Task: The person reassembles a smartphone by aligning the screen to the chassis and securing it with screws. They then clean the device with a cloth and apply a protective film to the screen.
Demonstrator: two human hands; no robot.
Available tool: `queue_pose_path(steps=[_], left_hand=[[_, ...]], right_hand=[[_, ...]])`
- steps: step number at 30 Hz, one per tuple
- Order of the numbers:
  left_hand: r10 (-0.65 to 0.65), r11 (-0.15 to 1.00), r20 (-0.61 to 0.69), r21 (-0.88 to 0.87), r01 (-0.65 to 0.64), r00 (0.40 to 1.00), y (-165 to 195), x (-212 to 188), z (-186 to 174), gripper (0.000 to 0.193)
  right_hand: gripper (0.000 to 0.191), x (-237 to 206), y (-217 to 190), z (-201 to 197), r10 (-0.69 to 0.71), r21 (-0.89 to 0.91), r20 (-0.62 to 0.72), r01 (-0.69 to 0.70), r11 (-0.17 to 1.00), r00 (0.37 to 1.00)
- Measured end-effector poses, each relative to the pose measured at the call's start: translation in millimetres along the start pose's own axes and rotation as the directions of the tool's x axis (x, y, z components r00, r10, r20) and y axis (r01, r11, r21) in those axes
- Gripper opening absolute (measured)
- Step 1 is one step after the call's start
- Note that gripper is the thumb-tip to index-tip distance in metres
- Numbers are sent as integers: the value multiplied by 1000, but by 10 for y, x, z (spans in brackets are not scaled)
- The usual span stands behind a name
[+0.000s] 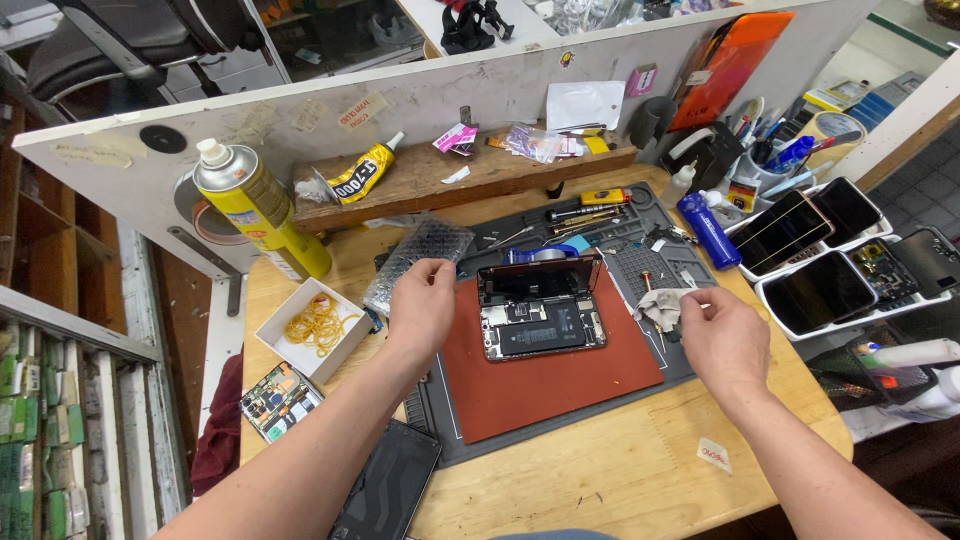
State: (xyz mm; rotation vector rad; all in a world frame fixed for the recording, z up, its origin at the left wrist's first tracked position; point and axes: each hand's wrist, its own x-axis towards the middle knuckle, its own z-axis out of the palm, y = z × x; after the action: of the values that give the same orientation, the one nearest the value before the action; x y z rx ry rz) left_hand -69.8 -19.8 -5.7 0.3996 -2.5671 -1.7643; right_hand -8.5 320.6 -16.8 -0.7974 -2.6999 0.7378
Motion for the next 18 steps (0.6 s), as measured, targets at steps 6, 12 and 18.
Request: queue_pose_path(steps=[6,12,18], left_hand=[[23,991,92,-137,-10,995,68,173,151,54],[-71,984,212,177,33,975,213,156,131,62],[51,965,206,243,-102,977,262,53,183,58]], right_hand=[[29,24,-23,-59,16,11,89,-17,1000,996],[50,83,-490,-55,-333,243,154,291,925,930],[46,157,-906,-28,-687,230,168,650,725,707]])
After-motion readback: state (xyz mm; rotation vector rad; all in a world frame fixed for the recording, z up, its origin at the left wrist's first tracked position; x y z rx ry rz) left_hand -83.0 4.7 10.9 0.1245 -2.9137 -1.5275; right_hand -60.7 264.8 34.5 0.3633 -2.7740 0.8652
